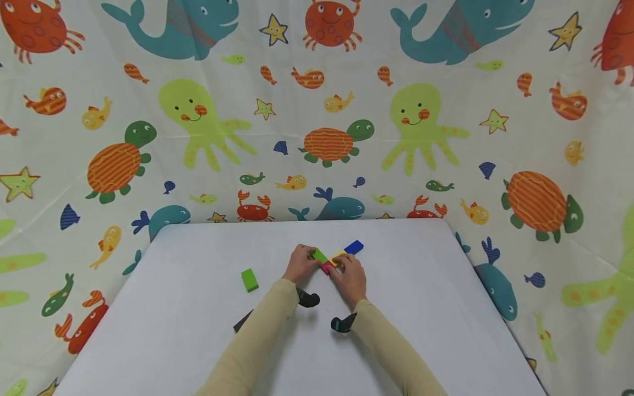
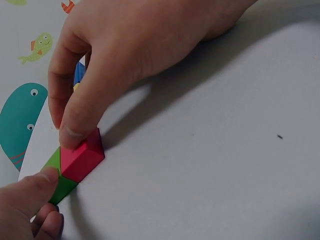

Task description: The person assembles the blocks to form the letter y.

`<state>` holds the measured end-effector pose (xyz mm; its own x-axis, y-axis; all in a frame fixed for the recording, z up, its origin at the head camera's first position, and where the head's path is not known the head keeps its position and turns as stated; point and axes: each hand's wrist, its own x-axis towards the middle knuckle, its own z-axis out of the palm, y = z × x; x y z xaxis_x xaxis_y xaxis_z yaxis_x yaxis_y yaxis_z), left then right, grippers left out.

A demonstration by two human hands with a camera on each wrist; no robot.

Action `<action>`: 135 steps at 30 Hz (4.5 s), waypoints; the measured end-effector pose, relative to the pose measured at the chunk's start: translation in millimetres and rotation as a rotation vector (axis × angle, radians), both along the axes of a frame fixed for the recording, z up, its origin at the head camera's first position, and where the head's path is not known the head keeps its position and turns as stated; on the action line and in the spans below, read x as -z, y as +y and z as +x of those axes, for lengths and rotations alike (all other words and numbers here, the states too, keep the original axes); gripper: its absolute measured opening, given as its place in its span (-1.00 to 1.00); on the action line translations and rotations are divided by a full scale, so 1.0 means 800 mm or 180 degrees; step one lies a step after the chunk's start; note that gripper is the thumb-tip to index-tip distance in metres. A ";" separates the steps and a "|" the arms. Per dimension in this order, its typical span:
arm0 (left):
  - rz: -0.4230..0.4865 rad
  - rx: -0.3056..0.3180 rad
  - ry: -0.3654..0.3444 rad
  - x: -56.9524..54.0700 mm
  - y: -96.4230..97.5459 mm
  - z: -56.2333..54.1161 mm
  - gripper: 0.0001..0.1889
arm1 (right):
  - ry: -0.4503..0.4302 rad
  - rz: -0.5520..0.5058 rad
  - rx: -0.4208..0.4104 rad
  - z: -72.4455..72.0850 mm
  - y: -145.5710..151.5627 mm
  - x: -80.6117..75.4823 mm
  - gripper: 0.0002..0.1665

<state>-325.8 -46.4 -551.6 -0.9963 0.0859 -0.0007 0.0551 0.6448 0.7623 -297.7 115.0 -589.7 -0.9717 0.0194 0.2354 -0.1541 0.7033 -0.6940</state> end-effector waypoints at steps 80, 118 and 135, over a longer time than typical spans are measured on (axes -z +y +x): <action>-0.0535 0.0183 -0.0124 -0.006 -0.153 -0.001 -0.51 | -0.0006 -0.0096 0.0006 -0.002 0.002 0.008 -0.59; -0.0022 -0.0460 0.0063 0.001 -0.084 -0.021 -0.50 | -0.0080 -0.0095 0.0030 -0.002 0.003 0.005 -0.59; 0.0353 -0.0697 0.0387 0.023 -0.043 -0.042 -0.58 | 0.0068 -0.0083 0.0009 -0.006 0.002 0.017 -0.61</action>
